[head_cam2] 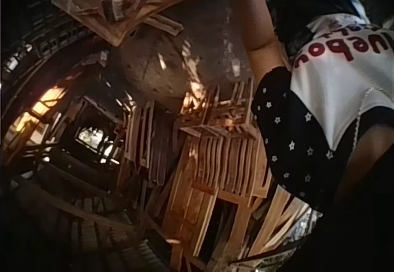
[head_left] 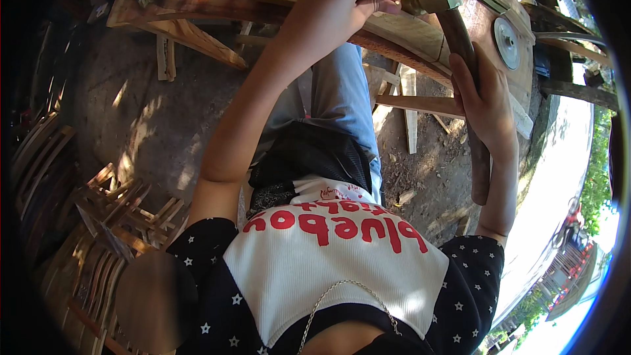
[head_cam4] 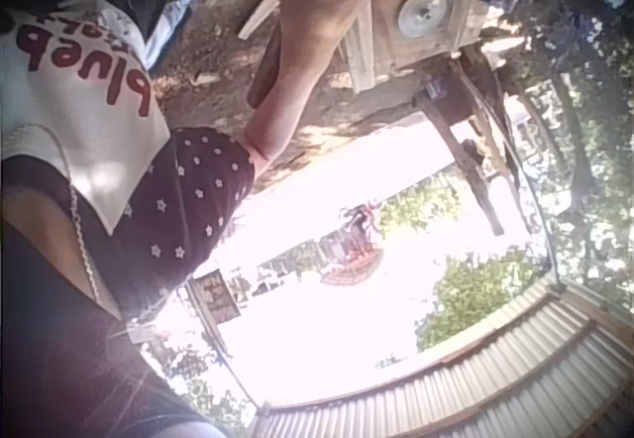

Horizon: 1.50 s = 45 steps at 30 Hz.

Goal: The recorder hammers a wooden peg into a beam and then measures the length with a tape measure.

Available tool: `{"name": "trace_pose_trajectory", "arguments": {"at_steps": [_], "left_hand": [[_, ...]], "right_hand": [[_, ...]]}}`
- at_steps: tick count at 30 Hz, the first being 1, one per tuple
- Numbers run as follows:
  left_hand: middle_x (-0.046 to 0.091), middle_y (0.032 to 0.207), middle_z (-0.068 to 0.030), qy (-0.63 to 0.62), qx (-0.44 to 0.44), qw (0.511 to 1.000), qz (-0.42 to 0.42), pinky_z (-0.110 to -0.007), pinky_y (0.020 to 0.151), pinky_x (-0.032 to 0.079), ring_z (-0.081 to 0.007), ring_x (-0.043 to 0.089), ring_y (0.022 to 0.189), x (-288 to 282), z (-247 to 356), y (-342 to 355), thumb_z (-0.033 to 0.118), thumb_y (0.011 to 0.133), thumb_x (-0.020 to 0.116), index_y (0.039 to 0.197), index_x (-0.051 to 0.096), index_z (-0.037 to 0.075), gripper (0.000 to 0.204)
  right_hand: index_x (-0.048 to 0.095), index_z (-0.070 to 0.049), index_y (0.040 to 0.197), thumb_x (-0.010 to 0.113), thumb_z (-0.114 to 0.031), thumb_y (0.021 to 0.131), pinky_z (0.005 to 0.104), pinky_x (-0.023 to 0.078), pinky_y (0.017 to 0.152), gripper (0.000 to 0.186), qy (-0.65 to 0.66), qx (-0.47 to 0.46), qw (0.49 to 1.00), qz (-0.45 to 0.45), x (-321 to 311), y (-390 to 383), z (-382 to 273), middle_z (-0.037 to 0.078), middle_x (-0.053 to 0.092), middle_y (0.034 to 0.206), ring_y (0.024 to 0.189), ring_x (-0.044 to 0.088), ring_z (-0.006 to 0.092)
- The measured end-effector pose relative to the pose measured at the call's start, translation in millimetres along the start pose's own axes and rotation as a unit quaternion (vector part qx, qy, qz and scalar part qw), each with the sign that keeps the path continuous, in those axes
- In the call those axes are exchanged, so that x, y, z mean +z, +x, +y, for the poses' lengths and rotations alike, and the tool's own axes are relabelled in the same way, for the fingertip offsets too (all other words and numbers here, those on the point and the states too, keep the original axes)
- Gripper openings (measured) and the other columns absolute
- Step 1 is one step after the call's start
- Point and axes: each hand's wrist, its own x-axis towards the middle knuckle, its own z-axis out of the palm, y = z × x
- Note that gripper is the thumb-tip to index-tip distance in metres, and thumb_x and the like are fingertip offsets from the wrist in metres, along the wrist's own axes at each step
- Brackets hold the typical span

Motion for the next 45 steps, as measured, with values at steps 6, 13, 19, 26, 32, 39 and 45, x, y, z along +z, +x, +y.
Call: {"name": "trace_pose_trajectory", "arguments": {"at_steps": [6, 13, 19, 26, 32, 39, 45], "left_hand": [[0.066, 0.085, -0.0134, 0.005, -0.017, 1.000, -0.013, -0.032, 0.072, 0.052, -0.0254, 0.066, 0.081, 1.3, 1.4, -0.4, -0.008, 0.076, 0.069, 0.088, 0.068, -0.006, 0.012], [0.066, 0.089, -0.0140, 0.011, -0.048, 0.998, -0.026, -0.032, 0.075, 0.052, -0.0257, 0.066, 0.085, -2.3, 4.7, -2.5, -0.010, 0.073, 0.070, 0.088, 0.068, -0.005, 0.016], [0.066, 0.089, -0.0139, -0.011, -0.049, 0.998, -0.026, -0.033, 0.076, 0.051, -0.0270, 0.065, 0.086, -1.7, 5.8, -2.0, -0.012, 0.072, 0.070, 0.088, 0.068, -0.005, 0.018], [0.065, 0.088, -0.0140, 0.051, -0.021, 0.998, -0.002, -0.033, 0.076, 0.050, -0.0273, 0.065, 0.086, -2.3, 4.4, -2.4, -0.010, 0.071, 0.071, 0.087, 0.068, -0.005, 0.017], [0.065, 0.086, -0.0137, 0.018, -0.009, 1.000, 0.008, -0.033, 0.075, 0.051, -0.0273, 0.066, 0.084, 4.1, -0.9, 0.0, -0.008, 0.071, 0.073, 0.086, 0.068, -0.004, 0.017], [0.065, 0.086, -0.0148, 0.015, -0.014, 1.000, -0.002, -0.033, 0.075, 0.051, -0.0280, 0.066, 0.085, 0.7, 2.7, -4.3, -0.011, 0.070, 0.071, 0.087, 0.067, -0.004, 0.018], [0.064, 0.087, -0.0157, 0.022, -0.015, 1.000, -0.001, -0.034, 0.076, 0.051, -0.0294, 0.065, 0.087, -0.5, 1.0, -4.3, -0.012, 0.069, 0.071, 0.088, 0.066, -0.006, 0.020]], "right_hand": [[0.053, 0.002, 0.089, 0.059, -0.019, 0.095, 0.0411, 0.040, 0.059, 0.023, 0.026, 0.037, 0.999, -0.030, -7.9, -0.8, -9.3, 0.018, 0.057, 0.066, 0.060, 0.055, 0.0314], [0.055, 0.003, 0.094, 0.058, -0.015, 0.095, 0.0387, 0.040, 0.054, 0.019, 0.047, 0.035, 0.998, -0.004, -16.5, -9.0, -30.9, 0.016, 0.056, 0.062, 0.055, 0.055, 0.0290], [0.054, 0.003, 0.094, 0.058, -0.013, 0.094, 0.0387, 0.039, 0.051, 0.016, 0.033, -0.019, 0.999, 0.001, -19.4, -13.5, -34.3, 0.015, 0.055, 0.062, 0.052, 0.055, 0.0290], [0.052, 0.001, 0.091, 0.058, -0.012, 0.094, 0.0398, 0.038, 0.050, 0.015, -0.014, -0.045, 0.999, -0.011, -21.4, -10.8, -38.4, 0.015, 0.052, 0.060, 0.051, 0.055, 0.0298], [0.052, 0.001, 0.089, 0.058, -0.014, 0.094, 0.0392, 0.037, 0.051, 0.016, -0.020, -0.053, 0.998, 0.009, -20.3, -12.9, -37.3, 0.015, 0.050, 0.059, 0.050, 0.051, 0.0298], [0.052, 0.001, 0.088, 0.059, -0.012, 0.093, 0.0413, 0.039, 0.052, 0.016, -0.033, -0.070, 0.997, -0.022, -16.0, -12.1, -40.8, 0.016, 0.054, 0.060, 0.052, 0.054, 0.0314], [0.052, 0.002, 0.090, 0.059, -0.012, 0.092, 0.0425, 0.040, 0.053, 0.016, 0.028, -0.003, 0.998, 0.053, -21.6, -13.4, -46.2, 0.018, 0.053, 0.059, 0.054, 0.054, 0.0376]]}}
